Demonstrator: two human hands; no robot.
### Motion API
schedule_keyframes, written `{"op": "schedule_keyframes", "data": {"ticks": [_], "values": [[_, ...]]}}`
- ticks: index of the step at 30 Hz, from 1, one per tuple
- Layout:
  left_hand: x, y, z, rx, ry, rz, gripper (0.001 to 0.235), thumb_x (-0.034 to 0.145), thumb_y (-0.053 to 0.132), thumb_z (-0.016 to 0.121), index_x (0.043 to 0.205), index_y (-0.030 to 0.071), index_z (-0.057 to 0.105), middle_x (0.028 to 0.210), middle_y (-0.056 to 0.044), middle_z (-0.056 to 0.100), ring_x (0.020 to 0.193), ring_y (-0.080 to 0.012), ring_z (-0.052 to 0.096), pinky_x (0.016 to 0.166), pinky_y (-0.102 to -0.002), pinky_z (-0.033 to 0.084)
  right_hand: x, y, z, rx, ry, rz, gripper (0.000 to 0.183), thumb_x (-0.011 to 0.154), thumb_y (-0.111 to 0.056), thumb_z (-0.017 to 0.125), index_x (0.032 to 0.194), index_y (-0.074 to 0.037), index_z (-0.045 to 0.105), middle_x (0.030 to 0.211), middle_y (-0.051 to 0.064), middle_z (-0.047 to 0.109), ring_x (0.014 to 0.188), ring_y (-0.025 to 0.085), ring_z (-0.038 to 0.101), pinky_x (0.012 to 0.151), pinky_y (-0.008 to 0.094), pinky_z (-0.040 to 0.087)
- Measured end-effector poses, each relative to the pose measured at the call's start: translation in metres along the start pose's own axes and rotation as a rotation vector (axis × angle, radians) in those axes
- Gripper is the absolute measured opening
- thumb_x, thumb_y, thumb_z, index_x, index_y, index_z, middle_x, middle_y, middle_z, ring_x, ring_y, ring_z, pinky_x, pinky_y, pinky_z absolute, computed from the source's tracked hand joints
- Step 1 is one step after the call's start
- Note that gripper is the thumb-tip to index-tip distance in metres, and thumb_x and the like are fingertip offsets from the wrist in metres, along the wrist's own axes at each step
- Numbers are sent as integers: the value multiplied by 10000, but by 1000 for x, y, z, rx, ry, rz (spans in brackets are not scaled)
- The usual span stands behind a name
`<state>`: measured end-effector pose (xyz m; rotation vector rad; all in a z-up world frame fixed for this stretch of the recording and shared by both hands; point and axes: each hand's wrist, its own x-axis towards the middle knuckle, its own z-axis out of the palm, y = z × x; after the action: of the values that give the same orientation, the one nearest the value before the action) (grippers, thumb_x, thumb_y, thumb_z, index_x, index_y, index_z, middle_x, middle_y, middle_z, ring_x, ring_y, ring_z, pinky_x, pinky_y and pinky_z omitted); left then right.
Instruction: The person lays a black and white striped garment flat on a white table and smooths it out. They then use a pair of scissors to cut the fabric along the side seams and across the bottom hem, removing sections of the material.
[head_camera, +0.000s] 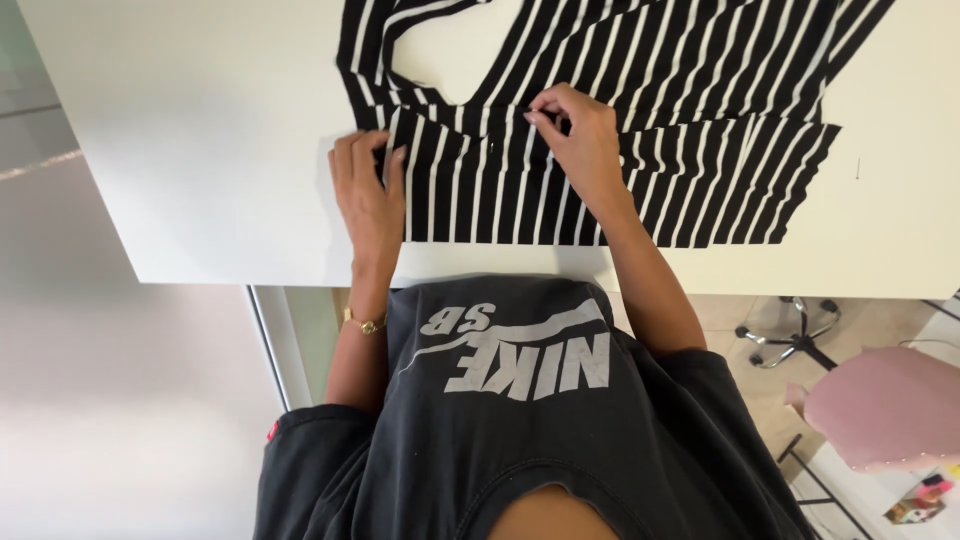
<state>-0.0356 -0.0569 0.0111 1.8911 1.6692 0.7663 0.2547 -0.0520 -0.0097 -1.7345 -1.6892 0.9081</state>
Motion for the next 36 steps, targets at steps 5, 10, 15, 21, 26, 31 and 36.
{"op": "schedule_keyframes", "data": {"ticks": [5,10,15,21,26,31,36], "values": [[7,-3,20,137,32,-39,306,1062,108,808,1294,51,617,1192,-121,588,1057,-297,546,931,-433,505,-4,4,3,-21,-24,50,241,1018,-61,860,1186,-53,688,1065,98,772,965,194,757,913,302,646],[8,-5,17,124,29,-36,256,911,-74,743,1051,111,636,985,-38,545,903,-244,473,799,-394,418,-7,-12,-12,20,-89,56,319,1000,-83,874,1220,-57,644,1194,93,734,1120,231,712,1066,367,579],[-6,-10,-2,-217,-55,49,238,991,-159,633,1135,28,601,1067,-126,690,1001,-298,603,1046,-434,391,-12,-31,-33,162,-166,100,320,1037,-76,819,1303,-76,641,1178,82,753,1146,201,732,1137,362,537],[-8,0,-25,-390,-222,-281,154,1176,189,599,1141,107,473,771,23,279,698,-116,252,636,-330,243,-1,-19,-45,111,-238,131,279,1035,11,805,1272,-54,672,1179,124,779,1082,209,752,1014,293,628],[6,-9,-4,-302,-135,-268,96,1169,81,589,1129,63,504,837,-14,441,663,-125,300,582,-325,290,6,-3,-17,-59,-140,-2,428,990,4,860,1330,-83,614,1103,134,738,1055,268,747,1007,393,646],[5,-16,0,-186,-114,-264,124,1164,125,655,1136,38,572,685,8,390,577,-108,255,513,-334,238,2,4,-9,-70,-58,-166,523,951,68,910,1361,-37,603,1068,136,684,954,239,702,955,359,657],[12,-14,-7,-228,-149,-417,227,1125,263,712,1079,73,599,731,-14,422,578,-150,241,508,-343,242,-22,-5,16,-312,267,-365,204,1085,-45,757,1282,-61,705,1261,82,708,1152,258,645,1005,382,510]]}}
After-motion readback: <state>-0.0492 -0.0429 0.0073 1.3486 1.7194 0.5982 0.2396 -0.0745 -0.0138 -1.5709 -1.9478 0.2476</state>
